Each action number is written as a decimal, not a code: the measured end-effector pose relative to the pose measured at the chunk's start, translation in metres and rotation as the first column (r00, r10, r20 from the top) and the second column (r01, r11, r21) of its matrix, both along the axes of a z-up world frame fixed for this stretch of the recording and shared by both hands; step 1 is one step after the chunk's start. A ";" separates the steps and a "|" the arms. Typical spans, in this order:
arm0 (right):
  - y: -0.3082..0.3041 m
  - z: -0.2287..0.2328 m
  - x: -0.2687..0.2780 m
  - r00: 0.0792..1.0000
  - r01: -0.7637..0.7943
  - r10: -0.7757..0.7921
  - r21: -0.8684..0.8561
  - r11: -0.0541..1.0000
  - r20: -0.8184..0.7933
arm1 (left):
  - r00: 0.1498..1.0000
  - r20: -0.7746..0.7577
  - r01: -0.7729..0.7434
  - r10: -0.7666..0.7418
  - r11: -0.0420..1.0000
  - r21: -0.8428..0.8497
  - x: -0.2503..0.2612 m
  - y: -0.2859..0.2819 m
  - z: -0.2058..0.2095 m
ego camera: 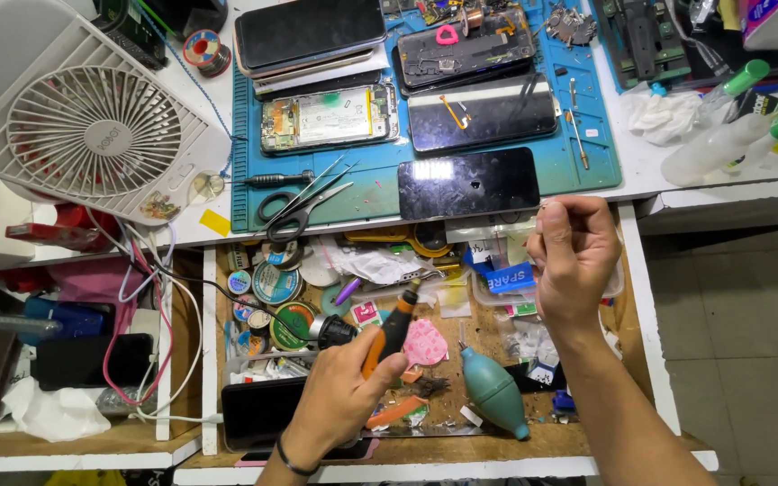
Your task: Using a rotary tool and manual manipulation to repair or modify small electronic components on a workbench.
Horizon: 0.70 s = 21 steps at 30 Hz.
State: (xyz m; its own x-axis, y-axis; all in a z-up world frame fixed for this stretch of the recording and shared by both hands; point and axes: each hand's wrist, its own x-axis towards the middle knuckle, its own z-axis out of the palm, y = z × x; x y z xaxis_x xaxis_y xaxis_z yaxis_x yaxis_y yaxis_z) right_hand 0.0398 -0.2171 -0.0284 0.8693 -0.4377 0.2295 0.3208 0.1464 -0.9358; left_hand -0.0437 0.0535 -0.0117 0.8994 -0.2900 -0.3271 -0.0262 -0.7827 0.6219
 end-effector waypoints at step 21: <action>0.023 -0.018 -0.004 0.952 -0.297 0.304 0.134 0.945 -0.036 | 0.744 0.656 0.209 0.127 0.888 -0.409 0.072 -0.078 0.058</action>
